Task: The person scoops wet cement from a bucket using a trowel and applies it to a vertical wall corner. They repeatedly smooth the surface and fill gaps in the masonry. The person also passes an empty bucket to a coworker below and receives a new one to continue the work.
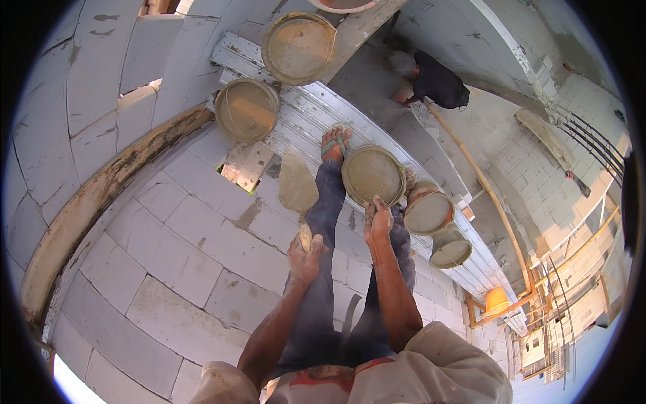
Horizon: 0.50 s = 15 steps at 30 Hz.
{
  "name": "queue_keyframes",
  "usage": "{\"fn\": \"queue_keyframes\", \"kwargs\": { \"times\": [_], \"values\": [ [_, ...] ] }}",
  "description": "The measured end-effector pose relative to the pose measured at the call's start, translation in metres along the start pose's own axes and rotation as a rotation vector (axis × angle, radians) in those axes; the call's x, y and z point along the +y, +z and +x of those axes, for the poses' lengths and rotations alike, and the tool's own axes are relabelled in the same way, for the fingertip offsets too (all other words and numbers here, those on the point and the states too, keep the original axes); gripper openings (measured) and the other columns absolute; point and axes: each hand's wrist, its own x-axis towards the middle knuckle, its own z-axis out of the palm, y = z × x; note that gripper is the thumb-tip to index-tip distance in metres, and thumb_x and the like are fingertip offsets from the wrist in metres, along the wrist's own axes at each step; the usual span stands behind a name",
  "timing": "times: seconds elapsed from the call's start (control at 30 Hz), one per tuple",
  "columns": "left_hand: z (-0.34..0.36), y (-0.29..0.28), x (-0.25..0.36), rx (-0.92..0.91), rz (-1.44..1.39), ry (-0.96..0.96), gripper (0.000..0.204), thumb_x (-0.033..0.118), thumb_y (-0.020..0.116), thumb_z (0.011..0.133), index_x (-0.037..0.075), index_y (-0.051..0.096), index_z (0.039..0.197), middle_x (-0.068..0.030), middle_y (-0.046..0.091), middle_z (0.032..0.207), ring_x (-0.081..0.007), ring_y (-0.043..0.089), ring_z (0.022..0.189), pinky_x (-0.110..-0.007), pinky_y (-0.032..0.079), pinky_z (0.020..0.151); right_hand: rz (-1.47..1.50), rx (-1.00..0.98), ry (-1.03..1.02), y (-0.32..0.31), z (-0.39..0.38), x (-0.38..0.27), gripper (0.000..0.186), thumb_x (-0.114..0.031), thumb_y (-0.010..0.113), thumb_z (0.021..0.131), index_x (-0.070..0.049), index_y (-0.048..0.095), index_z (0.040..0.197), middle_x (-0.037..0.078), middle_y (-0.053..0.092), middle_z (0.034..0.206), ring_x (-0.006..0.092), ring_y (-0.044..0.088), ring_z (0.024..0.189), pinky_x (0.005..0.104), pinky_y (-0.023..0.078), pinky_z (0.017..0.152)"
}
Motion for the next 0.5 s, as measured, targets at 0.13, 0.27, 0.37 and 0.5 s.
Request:
{"fn": "queue_keyframes", "kwargs": {
  "times": [0.13,0.27,0.37,0.5],
  "values": [
    [0.0,-0.002,0.005,0.019,-0.006,-0.022,0.038,0.036,0.066,0.098,-0.001,0.06,0.095,-0.0082,0.068,0.069,-0.0204,0.068,0.067,-0.037,0.053,0.068,-0.212,-0.17,0.11,-0.022,0.002,0.025,0.048,-0.03,0.063,0.101,-0.003,0.052,0.138,0.014,0.06,0.131,0.0192,0.059,0.115,0.0422,0.044,0.106],
    [-0.003,-0.004,0.033,-0.033,0.047,0.004,0.035,0.033,0.067,0.098,-0.001,0.058,0.095,-0.0089,0.065,0.065,-0.0209,0.066,0.061,-0.036,0.052,0.06,-0.512,-0.298,0.223,-0.005,-0.033,0.0,0.074,-0.048,0.052,0.105,-0.001,0.03,0.158,0.021,0.034,0.162,0.0251,0.035,0.148,0.0474,0.026,0.121],
    [-0.013,-0.003,0.047,-0.14,0.201,0.065,0.037,0.033,0.064,0.095,0.0,0.06,0.109,-0.0166,0.067,0.082,-0.0328,0.069,0.076,-0.044,0.054,0.072,-0.625,-0.607,0.327,0.006,-0.1,-0.043,0.078,-0.055,0.052,0.103,-0.001,0.032,0.157,0.017,0.037,0.16,0.0248,0.04,0.144,0.0438,0.03,0.119],
    [-0.031,0.019,0.048,-0.279,0.337,0.423,0.04,0.029,0.058,0.094,0.001,0.057,0.123,-0.0254,0.065,0.104,-0.0431,0.066,0.096,-0.051,0.053,0.086,-0.945,-0.804,-0.019,0.028,-0.22,-0.079,0.057,-0.045,0.062,0.101,0.002,0.06,0.133,0.015,0.067,0.127,0.0244,0.063,0.114,0.0392,0.048,0.1]
  ]
}}
